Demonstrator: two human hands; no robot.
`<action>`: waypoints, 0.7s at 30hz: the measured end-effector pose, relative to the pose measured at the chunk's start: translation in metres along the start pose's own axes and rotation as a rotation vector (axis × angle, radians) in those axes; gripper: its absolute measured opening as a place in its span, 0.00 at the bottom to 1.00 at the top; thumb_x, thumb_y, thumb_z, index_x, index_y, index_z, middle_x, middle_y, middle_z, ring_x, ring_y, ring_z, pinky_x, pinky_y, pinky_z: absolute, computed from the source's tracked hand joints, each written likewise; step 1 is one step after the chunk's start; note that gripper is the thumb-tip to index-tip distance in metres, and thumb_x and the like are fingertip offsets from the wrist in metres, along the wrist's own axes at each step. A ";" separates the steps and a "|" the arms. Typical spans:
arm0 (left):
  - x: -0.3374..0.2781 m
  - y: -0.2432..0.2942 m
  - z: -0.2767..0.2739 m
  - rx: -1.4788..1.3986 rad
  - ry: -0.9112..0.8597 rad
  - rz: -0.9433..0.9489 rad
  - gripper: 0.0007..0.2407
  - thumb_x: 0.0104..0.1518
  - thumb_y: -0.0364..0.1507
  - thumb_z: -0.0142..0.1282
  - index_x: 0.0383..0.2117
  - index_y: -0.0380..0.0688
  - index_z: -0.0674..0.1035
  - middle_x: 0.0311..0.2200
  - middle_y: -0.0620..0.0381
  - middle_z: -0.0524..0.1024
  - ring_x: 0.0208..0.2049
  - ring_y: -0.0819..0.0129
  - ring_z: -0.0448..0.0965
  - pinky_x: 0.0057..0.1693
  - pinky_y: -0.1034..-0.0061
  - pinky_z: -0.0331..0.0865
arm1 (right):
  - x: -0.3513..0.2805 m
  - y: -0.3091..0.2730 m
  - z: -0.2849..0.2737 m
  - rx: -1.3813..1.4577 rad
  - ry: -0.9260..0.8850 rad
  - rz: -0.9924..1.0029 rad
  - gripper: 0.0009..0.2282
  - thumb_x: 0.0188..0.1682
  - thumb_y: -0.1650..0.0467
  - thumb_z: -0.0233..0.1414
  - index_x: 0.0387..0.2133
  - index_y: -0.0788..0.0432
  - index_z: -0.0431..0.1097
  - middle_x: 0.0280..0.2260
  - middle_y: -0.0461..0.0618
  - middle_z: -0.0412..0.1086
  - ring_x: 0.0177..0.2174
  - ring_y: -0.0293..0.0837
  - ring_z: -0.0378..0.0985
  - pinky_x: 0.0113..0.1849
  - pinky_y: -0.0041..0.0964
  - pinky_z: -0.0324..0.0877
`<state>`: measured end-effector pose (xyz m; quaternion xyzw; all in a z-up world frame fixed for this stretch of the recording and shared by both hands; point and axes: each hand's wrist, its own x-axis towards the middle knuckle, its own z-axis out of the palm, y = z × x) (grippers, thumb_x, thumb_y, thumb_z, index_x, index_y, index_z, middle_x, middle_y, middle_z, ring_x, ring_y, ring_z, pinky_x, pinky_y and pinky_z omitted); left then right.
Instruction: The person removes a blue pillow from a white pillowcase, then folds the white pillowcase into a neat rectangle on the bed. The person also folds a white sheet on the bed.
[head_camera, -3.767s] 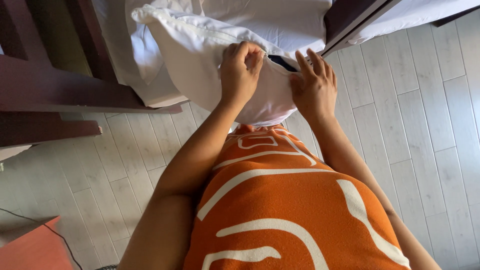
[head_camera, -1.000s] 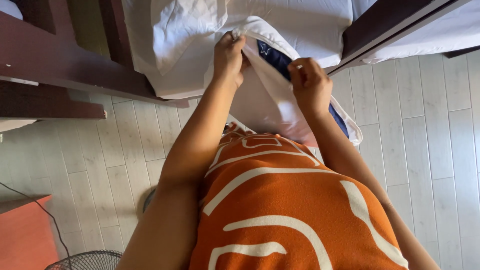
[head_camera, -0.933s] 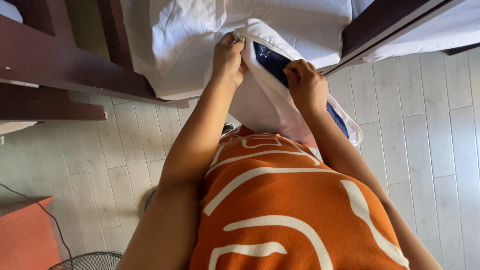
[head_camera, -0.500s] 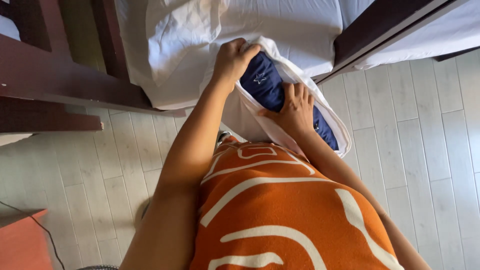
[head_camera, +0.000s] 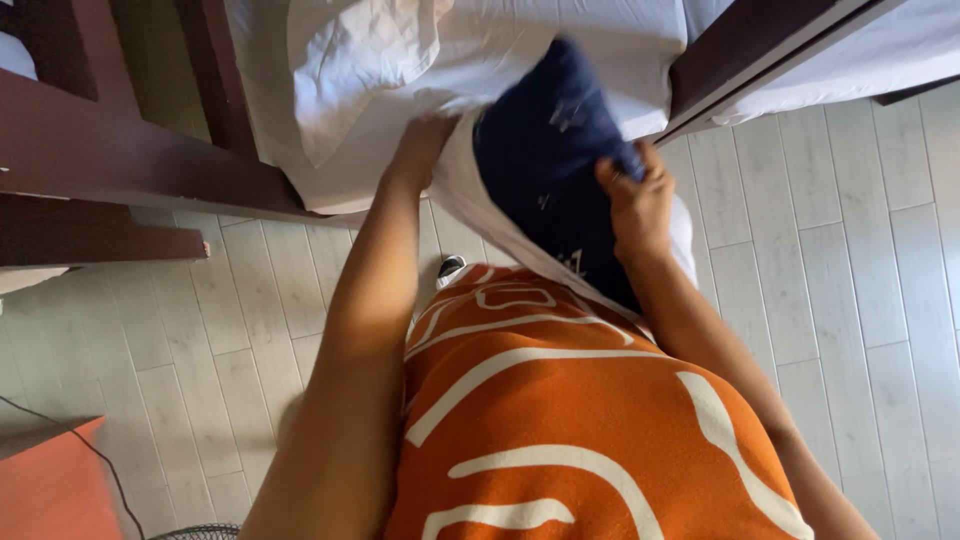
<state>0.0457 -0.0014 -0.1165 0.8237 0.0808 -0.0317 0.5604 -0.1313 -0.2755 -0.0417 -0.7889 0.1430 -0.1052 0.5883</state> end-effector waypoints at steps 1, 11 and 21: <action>-0.006 0.011 -0.009 -0.113 -0.008 -0.042 0.22 0.56 0.43 0.59 0.52 0.41 0.75 0.40 0.48 0.81 0.40 0.60 0.80 0.45 0.68 0.74 | 0.017 -0.005 -0.005 0.000 0.003 0.004 0.11 0.53 0.70 0.63 0.45 0.60 0.71 0.38 0.55 0.70 0.36 0.43 0.73 0.36 0.35 0.70; -0.171 0.213 0.007 0.049 0.076 0.904 0.31 0.60 0.33 0.68 0.66 0.47 0.59 0.62 0.46 0.62 0.65 0.52 0.64 0.70 0.58 0.64 | 0.108 -0.083 -0.063 1.028 -0.004 -0.154 0.17 0.58 0.65 0.57 0.54 0.63 0.69 0.44 0.52 0.71 0.44 0.51 0.74 0.48 0.44 0.72; -0.127 0.065 0.006 0.258 -0.438 -0.257 0.14 0.65 0.36 0.49 0.53 0.48 0.75 0.43 0.47 0.80 0.43 0.51 0.82 0.46 0.59 0.77 | 0.115 0.048 -0.077 1.367 0.211 0.293 0.34 0.48 0.52 0.49 0.62 0.62 0.58 0.61 0.63 0.65 0.57 0.66 0.73 0.59 0.65 0.70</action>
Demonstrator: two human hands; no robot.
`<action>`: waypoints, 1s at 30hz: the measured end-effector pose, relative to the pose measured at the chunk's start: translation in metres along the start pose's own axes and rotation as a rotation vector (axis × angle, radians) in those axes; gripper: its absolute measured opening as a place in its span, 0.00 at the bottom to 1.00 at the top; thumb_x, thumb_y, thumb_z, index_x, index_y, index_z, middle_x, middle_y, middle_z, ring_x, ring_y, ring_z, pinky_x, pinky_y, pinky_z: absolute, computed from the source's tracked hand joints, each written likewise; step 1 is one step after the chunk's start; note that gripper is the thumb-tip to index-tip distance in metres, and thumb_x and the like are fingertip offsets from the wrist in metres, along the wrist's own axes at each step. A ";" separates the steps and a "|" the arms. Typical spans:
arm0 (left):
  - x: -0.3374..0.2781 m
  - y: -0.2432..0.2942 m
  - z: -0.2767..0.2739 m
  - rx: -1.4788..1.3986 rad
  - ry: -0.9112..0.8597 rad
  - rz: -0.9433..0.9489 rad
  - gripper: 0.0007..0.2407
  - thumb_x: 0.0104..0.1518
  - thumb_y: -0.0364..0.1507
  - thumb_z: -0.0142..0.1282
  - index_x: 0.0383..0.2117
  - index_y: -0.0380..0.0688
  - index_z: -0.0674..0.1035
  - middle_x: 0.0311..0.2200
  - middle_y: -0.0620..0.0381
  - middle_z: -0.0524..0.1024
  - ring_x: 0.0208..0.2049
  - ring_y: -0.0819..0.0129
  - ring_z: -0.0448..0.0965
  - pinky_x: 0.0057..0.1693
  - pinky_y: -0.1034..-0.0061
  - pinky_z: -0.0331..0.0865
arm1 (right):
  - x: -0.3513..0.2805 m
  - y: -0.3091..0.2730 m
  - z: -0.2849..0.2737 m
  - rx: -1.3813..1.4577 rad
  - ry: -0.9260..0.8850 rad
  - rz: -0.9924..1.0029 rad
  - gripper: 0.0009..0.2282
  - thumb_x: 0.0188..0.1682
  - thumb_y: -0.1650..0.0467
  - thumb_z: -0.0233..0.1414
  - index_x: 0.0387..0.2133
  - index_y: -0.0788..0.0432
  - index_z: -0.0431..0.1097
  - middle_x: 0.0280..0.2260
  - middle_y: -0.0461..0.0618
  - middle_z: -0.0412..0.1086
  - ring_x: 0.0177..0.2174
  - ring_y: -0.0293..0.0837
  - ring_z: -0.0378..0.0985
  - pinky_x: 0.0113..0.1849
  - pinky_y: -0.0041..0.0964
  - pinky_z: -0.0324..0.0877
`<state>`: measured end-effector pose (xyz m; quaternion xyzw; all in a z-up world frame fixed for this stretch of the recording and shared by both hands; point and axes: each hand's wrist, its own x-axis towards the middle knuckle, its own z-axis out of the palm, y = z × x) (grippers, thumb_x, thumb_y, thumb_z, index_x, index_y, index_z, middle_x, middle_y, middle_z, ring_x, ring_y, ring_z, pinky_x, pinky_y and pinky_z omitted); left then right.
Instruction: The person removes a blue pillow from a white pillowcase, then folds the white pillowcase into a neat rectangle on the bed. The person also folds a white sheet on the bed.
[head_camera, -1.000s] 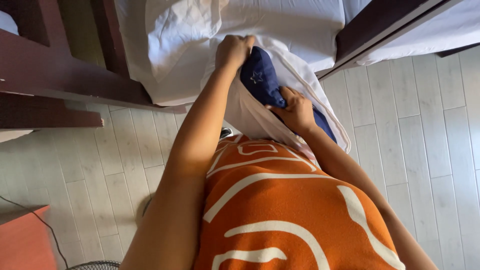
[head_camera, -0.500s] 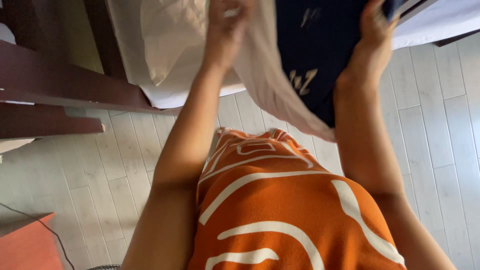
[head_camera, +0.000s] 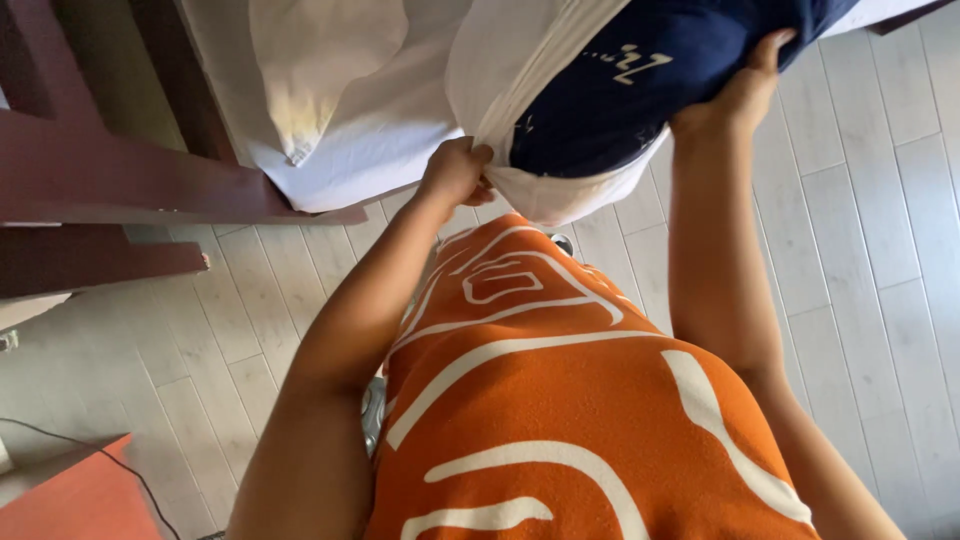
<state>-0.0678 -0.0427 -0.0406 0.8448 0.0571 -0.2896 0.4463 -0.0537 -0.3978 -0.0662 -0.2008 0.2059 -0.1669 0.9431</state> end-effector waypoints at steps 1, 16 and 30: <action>0.004 0.002 0.005 0.005 -0.006 0.003 0.14 0.65 0.36 0.49 0.53 0.48 0.75 0.43 0.47 0.80 0.43 0.51 0.82 0.46 0.59 0.77 | 0.005 0.000 -0.009 0.003 0.005 -0.006 0.34 0.48 0.52 0.49 0.62 0.62 0.58 0.61 0.63 0.65 0.57 0.66 0.73 0.59 0.65 0.70; -0.001 0.081 0.010 -1.187 0.098 0.211 0.15 0.57 0.21 0.52 0.51 0.46 0.69 0.49 0.43 0.74 0.50 0.51 0.76 0.53 0.57 0.74 | -0.127 0.030 0.093 -1.918 -0.660 -1.068 0.24 0.38 0.63 0.73 0.51 0.46 0.82 0.67 0.62 0.52 0.62 0.76 0.37 0.58 0.74 0.43; -0.047 0.072 -0.010 0.557 0.462 1.200 0.12 0.57 0.32 0.66 0.43 0.43 0.78 0.39 0.52 0.74 0.48 0.54 0.71 0.63 0.53 0.55 | -0.076 0.074 0.107 -1.755 -0.292 -0.978 0.09 0.43 0.68 0.70 0.34 0.52 0.79 0.35 0.48 0.73 0.39 0.49 0.75 0.38 0.40 0.70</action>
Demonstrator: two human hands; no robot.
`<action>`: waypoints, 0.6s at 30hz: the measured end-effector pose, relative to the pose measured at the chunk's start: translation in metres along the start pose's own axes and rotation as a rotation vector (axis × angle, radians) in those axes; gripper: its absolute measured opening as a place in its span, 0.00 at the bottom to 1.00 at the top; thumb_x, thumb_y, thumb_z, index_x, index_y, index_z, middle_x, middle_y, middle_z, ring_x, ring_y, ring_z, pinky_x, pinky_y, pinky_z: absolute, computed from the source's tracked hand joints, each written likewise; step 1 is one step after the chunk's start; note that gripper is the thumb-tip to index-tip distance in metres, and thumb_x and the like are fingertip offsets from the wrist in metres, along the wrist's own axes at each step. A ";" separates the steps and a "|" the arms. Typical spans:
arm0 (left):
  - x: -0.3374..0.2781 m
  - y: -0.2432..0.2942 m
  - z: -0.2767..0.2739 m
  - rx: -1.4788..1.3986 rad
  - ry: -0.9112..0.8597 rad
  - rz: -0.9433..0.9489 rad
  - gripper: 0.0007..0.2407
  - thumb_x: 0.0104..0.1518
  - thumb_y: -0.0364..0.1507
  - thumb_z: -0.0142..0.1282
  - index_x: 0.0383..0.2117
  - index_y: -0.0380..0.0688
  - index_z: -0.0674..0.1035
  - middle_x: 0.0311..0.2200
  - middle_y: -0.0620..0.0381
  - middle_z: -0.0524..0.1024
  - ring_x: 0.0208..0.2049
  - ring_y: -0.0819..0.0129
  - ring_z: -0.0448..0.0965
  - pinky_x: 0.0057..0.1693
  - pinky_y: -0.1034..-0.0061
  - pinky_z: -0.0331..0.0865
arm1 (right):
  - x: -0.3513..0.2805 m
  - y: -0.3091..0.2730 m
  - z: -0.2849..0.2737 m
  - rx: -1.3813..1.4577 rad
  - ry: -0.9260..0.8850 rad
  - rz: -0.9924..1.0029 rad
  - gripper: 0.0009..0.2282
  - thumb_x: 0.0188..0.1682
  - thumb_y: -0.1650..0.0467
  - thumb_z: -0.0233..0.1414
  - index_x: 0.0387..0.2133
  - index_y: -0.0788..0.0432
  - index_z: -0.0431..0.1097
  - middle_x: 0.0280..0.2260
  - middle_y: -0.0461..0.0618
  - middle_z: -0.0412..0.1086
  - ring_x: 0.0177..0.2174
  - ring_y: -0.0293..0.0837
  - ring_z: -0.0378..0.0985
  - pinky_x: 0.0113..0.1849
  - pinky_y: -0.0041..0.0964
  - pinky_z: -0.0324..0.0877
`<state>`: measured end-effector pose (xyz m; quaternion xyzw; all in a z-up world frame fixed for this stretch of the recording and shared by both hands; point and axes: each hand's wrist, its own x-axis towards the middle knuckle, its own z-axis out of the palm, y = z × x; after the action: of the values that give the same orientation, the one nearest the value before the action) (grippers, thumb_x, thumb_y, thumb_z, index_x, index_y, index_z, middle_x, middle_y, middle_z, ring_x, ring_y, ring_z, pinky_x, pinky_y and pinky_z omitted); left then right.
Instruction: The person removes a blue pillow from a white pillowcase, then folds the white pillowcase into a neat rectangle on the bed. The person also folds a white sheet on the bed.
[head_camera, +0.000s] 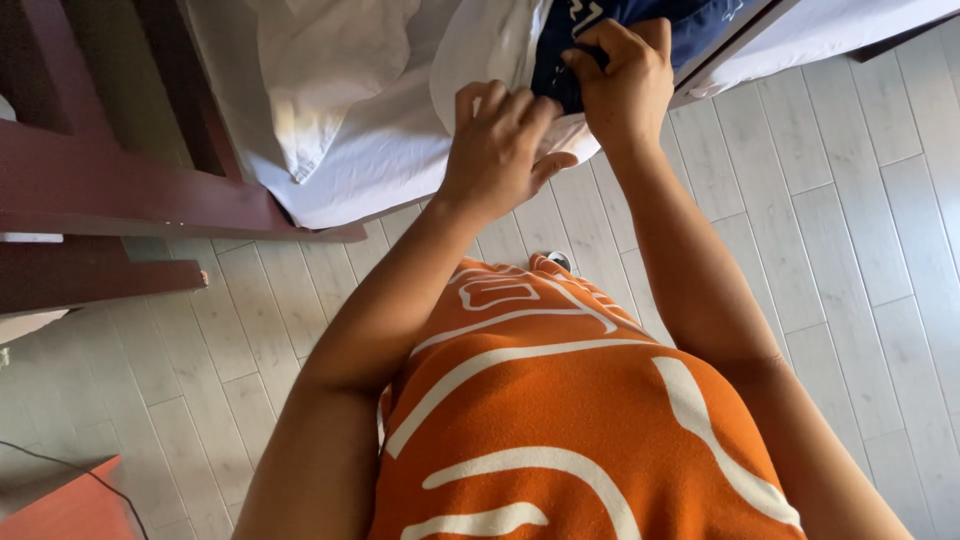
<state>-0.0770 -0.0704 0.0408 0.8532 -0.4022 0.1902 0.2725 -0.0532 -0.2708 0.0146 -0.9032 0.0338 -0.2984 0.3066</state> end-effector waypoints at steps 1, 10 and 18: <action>-0.003 0.002 0.003 0.002 0.002 -0.002 0.12 0.57 0.32 0.66 0.43 0.43 0.78 0.39 0.52 0.74 0.48 0.54 0.71 0.63 0.53 0.55 | 0.005 0.003 0.003 0.001 -0.001 -0.003 0.09 0.43 0.68 0.70 0.34 0.52 0.79 0.35 0.48 0.73 0.39 0.49 0.75 0.38 0.40 0.70; -0.065 -0.035 0.066 0.180 0.155 0.089 0.09 0.61 0.41 0.66 0.32 0.54 0.84 0.33 0.66 0.78 0.52 0.62 0.68 0.71 0.42 0.42 | 0.010 0.050 0.004 1.184 0.096 0.528 0.08 0.62 0.71 0.51 0.35 0.64 0.73 0.28 0.43 0.72 0.30 0.39 0.72 0.37 0.37 0.71; -0.095 -0.091 0.144 -0.250 0.143 -0.937 0.07 0.59 0.39 0.57 0.34 0.55 0.82 0.33 0.71 0.82 0.52 0.61 0.75 0.61 0.49 0.54 | -0.067 0.075 0.000 1.563 -0.018 0.816 0.07 0.58 0.70 0.49 0.31 0.58 0.69 0.29 0.41 0.70 0.31 0.37 0.73 0.40 0.32 0.72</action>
<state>-0.0471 -0.0559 -0.1510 0.8880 0.0250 0.0555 0.4558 -0.0989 -0.3155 -0.0631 -0.3549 0.1376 -0.0961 0.9197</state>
